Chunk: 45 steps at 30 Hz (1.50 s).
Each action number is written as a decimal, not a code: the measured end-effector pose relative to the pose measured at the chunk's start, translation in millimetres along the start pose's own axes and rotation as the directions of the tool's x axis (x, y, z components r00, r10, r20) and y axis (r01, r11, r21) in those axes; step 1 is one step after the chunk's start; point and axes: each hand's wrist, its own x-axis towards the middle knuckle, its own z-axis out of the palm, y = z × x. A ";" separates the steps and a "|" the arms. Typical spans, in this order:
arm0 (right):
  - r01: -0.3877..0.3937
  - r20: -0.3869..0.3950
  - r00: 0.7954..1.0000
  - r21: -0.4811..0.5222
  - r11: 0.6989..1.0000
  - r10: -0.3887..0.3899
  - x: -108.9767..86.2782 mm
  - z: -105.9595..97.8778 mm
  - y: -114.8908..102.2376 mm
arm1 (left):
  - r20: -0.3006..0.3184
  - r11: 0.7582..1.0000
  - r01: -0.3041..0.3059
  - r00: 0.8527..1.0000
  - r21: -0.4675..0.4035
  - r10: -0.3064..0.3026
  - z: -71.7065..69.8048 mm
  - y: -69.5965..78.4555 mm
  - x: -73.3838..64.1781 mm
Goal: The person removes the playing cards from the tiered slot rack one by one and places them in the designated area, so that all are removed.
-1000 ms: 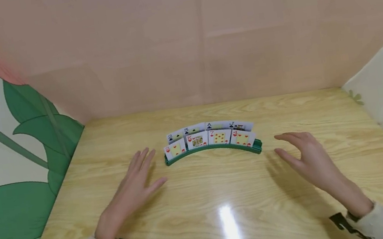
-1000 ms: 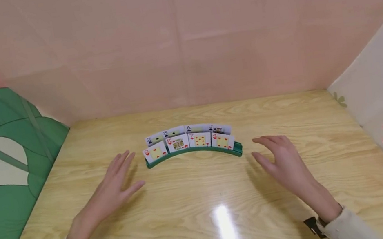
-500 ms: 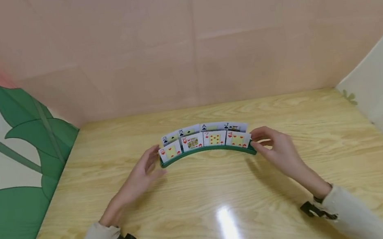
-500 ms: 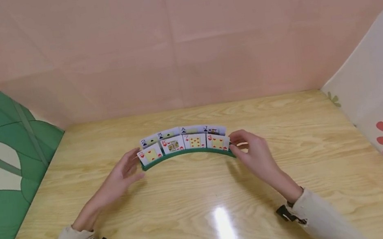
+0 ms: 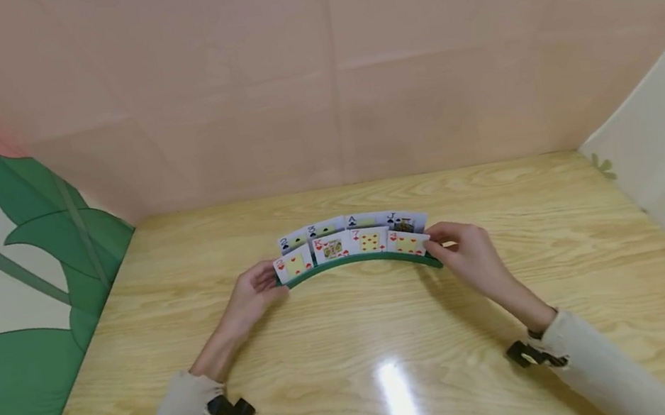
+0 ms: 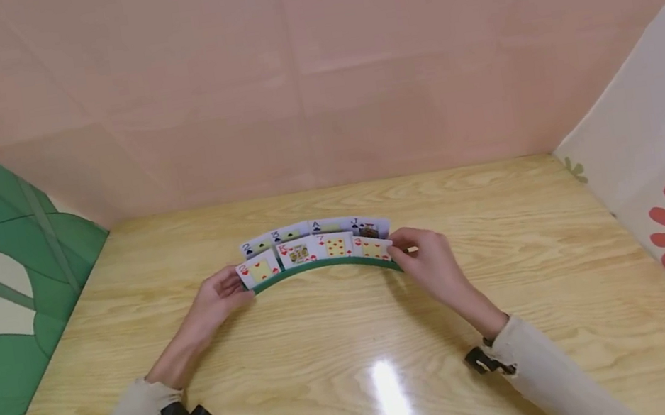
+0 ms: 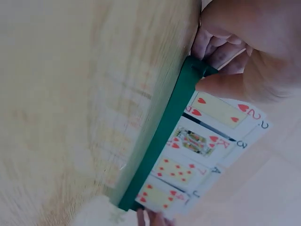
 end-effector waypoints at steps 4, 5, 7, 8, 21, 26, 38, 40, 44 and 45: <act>0.004 0.002 1.000 -0.012 1.000 -0.004 1.2 -0.3 -1.4 | -0.012 0.999 -0.006 1.000 0.042 0.007 -0.7 -2.7 -0.5; 0.004 0.005 1.000 -0.013 1.000 -0.004 1.2 -0.4 -1.8 | -0.012 0.999 -0.012 1.000 0.050 0.013 -0.8 -3.7 -1.4; -0.001 0.018 1.000 -0.014 1.000 0.001 0.7 -0.8 -2.6 | -0.015 0.998 -0.019 1.000 0.063 0.020 -1.2 -6.0 -3.8; 0.000 0.023 1.000 -0.015 1.000 0.000 0.1 -1.0 -3.4 | -0.016 0.998 -0.023 1.000 0.067 0.024 -1.2 -7.1 -5.2; -0.001 0.007 1.000 -0.046 0.999 0.001 -6.5 -10.9 -11.6 | -0.027 0.995 -0.071 0.997 0.069 0.073 1.1 -6.9 -13.2; 0.009 -0.008 1.000 -0.046 0.999 -0.010 -2.8 -22.8 -17.5 | -0.022 0.994 -0.080 0.996 0.070 0.082 -0.4 -4.7 -11.7; 0.123 0.062 0.990 0.009 0.992 -0.123 -1.4 -51.5 -26.3 | -0.015 0.995 -0.076 0.997 0.063 0.077 -3.1 -4.3 -9.5; 0.137 0.038 0.990 -0.011 0.991 -0.137 -1.5 -55.3 -29.1 | -0.018 0.995 -0.076 0.997 0.069 0.078 -3.6 -3.7 -10.1; 0.131 -0.007 0.991 -0.033 0.991 -0.131 -1.9 -62.2 -30.9 | -0.013 0.994 -0.073 0.997 0.079 0.074 -4.4 -3.7 -11.1; 0.130 -0.018 0.991 -0.031 0.991 -0.131 -2.0 -63.6 -30.6 | -0.011 0.994 -0.071 0.997 0.079 0.072 -4.6 -3.9 -11.3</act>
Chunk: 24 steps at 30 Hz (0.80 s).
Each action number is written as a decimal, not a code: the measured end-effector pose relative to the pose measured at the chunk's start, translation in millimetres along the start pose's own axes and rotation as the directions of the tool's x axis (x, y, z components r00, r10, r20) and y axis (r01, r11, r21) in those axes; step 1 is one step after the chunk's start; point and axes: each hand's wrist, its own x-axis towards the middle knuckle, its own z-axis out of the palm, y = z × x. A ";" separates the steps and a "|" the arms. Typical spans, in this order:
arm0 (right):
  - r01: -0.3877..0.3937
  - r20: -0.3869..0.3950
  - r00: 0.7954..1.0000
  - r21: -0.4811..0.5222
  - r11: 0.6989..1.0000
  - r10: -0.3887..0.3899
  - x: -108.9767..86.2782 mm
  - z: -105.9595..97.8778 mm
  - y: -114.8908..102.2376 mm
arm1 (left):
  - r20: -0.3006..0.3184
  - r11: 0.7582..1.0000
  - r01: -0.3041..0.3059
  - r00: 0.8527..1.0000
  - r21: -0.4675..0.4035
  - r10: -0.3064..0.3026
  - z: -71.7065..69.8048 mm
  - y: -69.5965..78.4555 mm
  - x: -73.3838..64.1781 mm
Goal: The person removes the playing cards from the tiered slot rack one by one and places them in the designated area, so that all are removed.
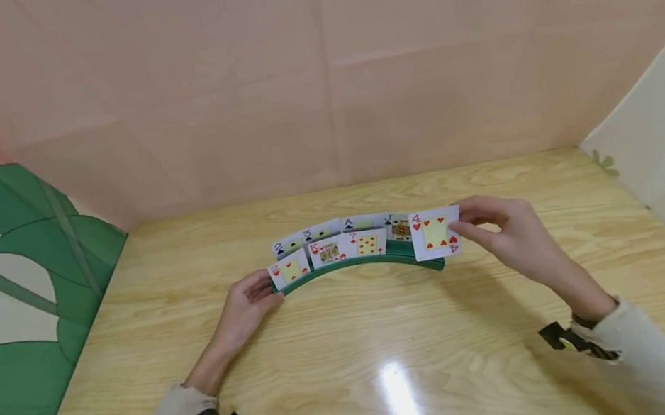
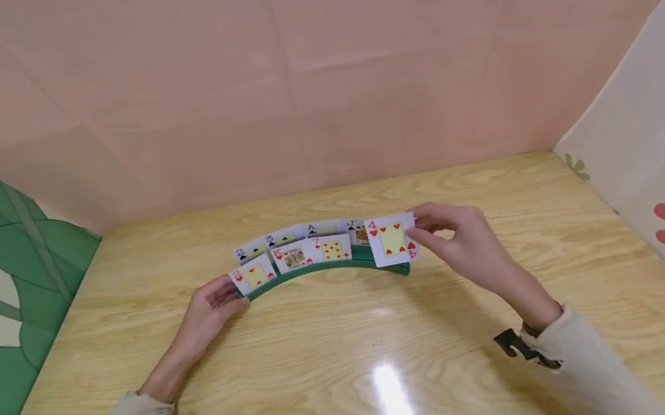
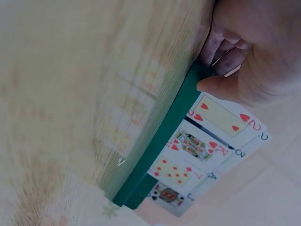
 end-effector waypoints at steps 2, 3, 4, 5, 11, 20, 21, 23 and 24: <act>0.004 -0.022 1.000 0.015 1.000 -0.004 0.2 -2.3 0.7 | 0.008 1.000 0.002 1.000 0.003 -0.002 -0.7 -0.5 -1.0; 0.010 -0.035 0.999 0.024 1.000 -0.009 0.4 -3.4 1.2 | 0.010 1.000 0.005 1.000 0.003 -0.005 -0.8 -0.6 -1.3; 0.014 -0.050 0.999 0.043 0.999 -0.012 0.9 -4.4 1.8 | 0.011 1.000 0.006 1.000 0.002 -0.006 -0.9 -0.6 -1.4; 0.020 -0.067 0.998 0.070 0.997 -0.016 1.5 -5.3 2.3 | 0.012 1.000 0.007 1.000 0.004 -0.007 -1.1 -0.8 -1.5; 0.037 -0.188 0.982 0.176 0.984 -0.003 3.5 -6.9 2.9 | 0.015 1.000 -0.002 1.000 0.010 0.002 -1.9 -0.2 -1.6; 0.130 -0.300 0.949 0.097 0.987 -0.095 5.0 -7.5 8.7 | 0.029 1.000 -0.007 1.000 0.013 0.006 -1.5 0.7 0.3; 0.132 -0.304 0.947 0.086 0.988 -0.100 5.4 -8.1 9.6 | 0.026 1.000 -0.002 1.000 0.014 0.001 -1.4 1.1 0.0; 0.121 -0.312 0.945 0.060 0.991 -0.097 6.9 -9.6 10.4 | 0.025 1.000 -0.001 1.000 0.017 0.000 -1.7 1.2 -0.6; 0.118 -0.316 0.944 0.055 0.992 -0.095 7.8 -10.0 10.3 | 0.023 1.000 0.000 1.000 0.020 0.000 -2.0 1.2 -0.9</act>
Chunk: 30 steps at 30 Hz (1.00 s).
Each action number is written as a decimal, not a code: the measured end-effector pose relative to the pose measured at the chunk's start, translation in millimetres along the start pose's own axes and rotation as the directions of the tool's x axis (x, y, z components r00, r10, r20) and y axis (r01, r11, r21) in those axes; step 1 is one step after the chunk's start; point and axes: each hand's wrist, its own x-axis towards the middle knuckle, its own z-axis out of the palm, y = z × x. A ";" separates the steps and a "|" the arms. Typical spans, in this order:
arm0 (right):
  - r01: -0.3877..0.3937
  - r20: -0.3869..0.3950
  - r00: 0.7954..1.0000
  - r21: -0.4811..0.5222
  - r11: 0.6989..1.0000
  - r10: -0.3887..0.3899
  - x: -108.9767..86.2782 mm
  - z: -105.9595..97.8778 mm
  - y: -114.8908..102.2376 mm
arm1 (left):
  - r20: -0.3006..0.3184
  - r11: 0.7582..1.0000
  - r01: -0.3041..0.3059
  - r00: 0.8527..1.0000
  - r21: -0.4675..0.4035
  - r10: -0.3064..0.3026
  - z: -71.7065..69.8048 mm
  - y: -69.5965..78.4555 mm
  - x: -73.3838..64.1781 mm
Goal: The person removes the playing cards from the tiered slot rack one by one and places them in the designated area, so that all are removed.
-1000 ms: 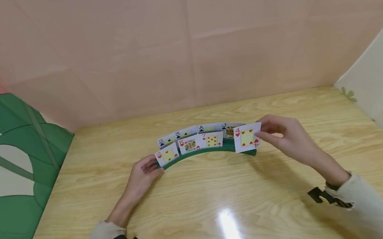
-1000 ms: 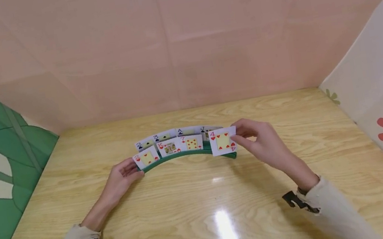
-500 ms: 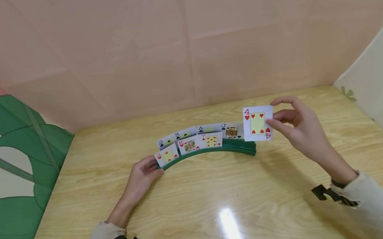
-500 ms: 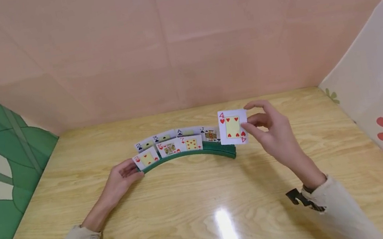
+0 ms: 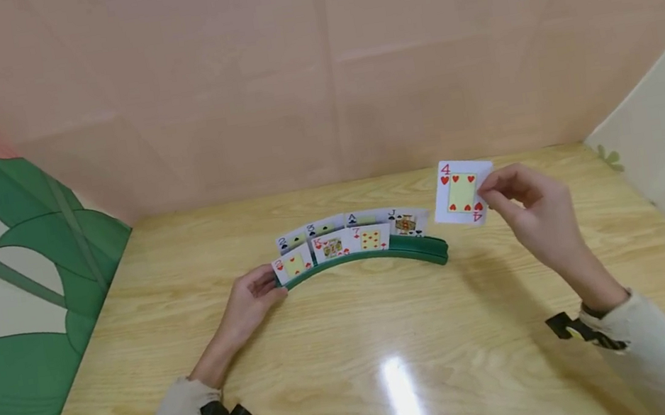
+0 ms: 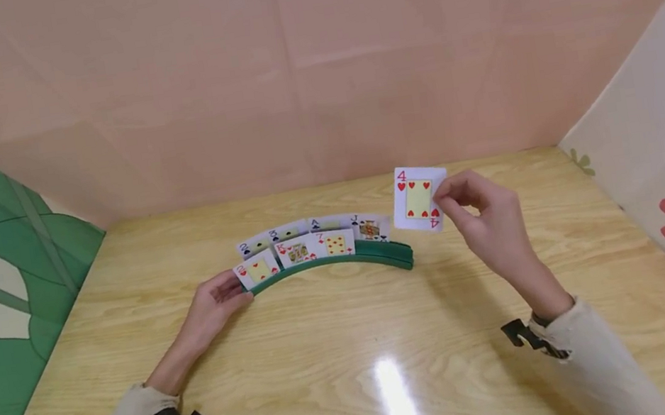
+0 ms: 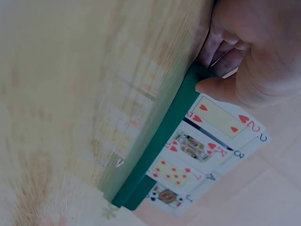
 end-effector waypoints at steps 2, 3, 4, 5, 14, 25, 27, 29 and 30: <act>-0.008 -0.004 1.000 0.005 1.000 0.008 2.1 -1.0 -0.2 | -0.001 1.000 -0.001 1.000 0.002 0.001 -0.1 -0.1 -0.3; -0.016 -0.005 1.000 0.010 1.000 0.016 3.1 -1.4 -0.3 | -0.003 1.000 -0.001 1.000 0.001 0.001 0.0 -0.2 -0.2; -0.023 -0.005 1.000 0.009 1.000 0.023 4.0 -1.7 -0.2 | -0.003 1.000 -0.002 1.000 -0.001 0.002 0.0 -0.5 -0.1; -0.032 -0.004 0.999 0.006 0.999 0.032 4.8 -2.0 0.2 | -0.006 1.000 -0.006 1.000 -0.002 0.006 0.1 -1.0 0.1; -0.112 0.000 0.994 -0.035 0.993 0.112 14.2 1.4 8.9 | -0.013 1.000 0.008 1.000 -0.007 -0.008 1.6 3.3 0.1; -0.214 0.014 0.977 -0.008 0.977 0.214 22.8 13.4 23.9 | -0.016 1.000 -0.003 1.000 -0.006 0.003 0.2 -3.6 0.1; -0.214 0.026 0.976 -0.007 0.977 0.214 23.8 15.4 27.0 | -0.014 1.000 -0.003 1.000 -0.009 0.003 0.5 -3.7 0.7; -0.210 0.036 0.977 -0.005 0.978 0.210 23.6 17.9 30.2 | -0.011 1.000 -0.005 1.000 -0.008 0.005 0.4 -3.3 1.2; -0.209 0.040 0.977 -0.007 0.978 0.209 22.9 19.4 32.0 | -0.010 1.000 -0.006 1.000 -0.008 0.006 0.1 -3.2 1.3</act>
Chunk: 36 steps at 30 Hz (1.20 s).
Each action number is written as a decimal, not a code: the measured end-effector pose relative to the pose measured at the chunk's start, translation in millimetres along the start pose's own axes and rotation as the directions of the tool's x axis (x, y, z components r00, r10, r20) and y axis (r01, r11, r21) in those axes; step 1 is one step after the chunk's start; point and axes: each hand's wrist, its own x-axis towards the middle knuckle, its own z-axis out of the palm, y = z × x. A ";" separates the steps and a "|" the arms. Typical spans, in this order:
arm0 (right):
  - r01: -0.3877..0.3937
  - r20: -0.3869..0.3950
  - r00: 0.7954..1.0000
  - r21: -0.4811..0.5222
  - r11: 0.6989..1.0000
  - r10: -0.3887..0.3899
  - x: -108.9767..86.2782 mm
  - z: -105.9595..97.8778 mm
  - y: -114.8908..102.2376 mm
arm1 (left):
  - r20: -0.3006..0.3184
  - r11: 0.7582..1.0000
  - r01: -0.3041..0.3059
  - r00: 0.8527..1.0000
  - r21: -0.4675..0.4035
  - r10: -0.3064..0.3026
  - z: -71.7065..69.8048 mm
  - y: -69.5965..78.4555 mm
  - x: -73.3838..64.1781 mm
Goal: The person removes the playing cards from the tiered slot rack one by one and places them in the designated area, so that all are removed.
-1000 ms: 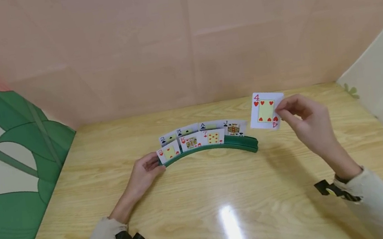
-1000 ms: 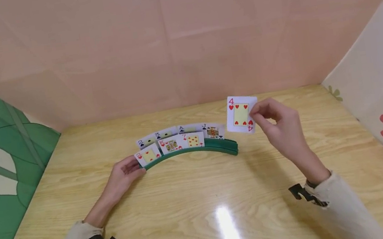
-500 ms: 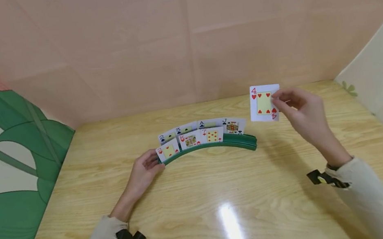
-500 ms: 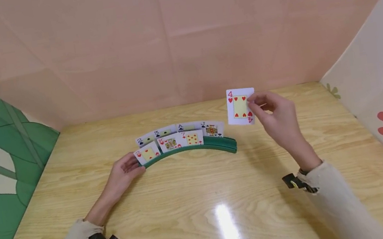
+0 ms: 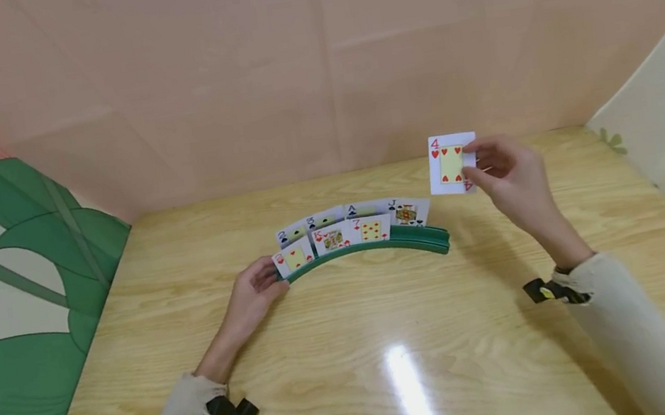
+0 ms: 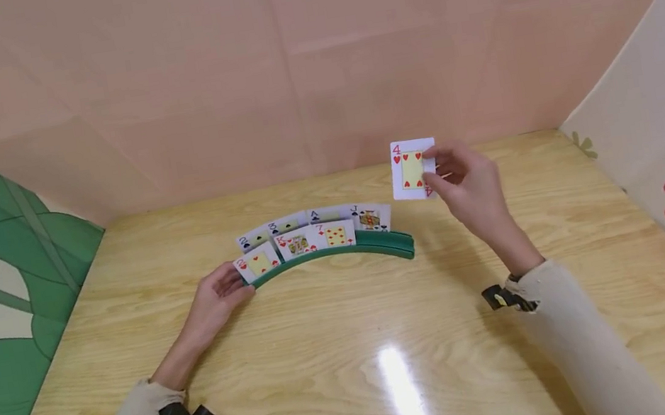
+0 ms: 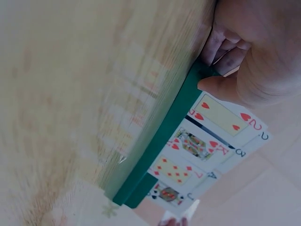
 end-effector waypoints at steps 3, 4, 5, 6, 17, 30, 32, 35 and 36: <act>0.004 0.011 1.000 -0.015 1.000 -0.004 1.3 2.2 5.8 | 0.000 1.000 -0.003 1.000 0.001 0.003 0.4 2.0 0.5; 0.003 0.012 1.000 -0.026 1.000 -0.003 1.5 2.9 8.0 | 0.001 1.000 -0.003 1.000 0.001 0.003 0.4 2.4 0.5; 0.001 0.016 1.000 -0.041 0.999 -0.001 1.5 3.5 10.1 | 0.002 1.000 -0.001 1.000 0.003 0.001 0.4 2.7 0.4; -0.003 0.021 1.000 -0.057 0.998 0.004 1.7 4.0 12.3 | 0.002 1.000 0.000 1.000 0.004 0.000 0.3 2.9 0.3; -0.135 0.277 0.945 -0.146 0.980 0.171 3.0 6.9 28.0 | -0.004 1.000 0.005 1.000 0.018 -0.005 -0.5 4.3 -0.6; -0.084 0.446 0.873 -0.267 0.960 0.200 -2.0 10.6 46.3 | 0.003 1.000 0.005 1.000 0.013 -0.005 0.6 2.3 -0.4; -0.075 0.470 0.858 -0.286 0.955 0.208 -3.1 10.8 48.3 | 0.001 1.000 0.002 1.000 0.018 -0.002 0.7 2.2 -0.4; -0.077 0.495 0.838 -0.306 0.949 0.228 -4.4 10.7 51.0 | 0.000 1.000 -0.001 1.000 0.021 0.001 0.7 2.2 -0.2; -0.077 0.501 0.833 -0.314 0.946 0.234 -4.6 10.6 51.8 | -0.001 1.000 -0.004 1.000 0.021 0.004 0.7 2.3 0.0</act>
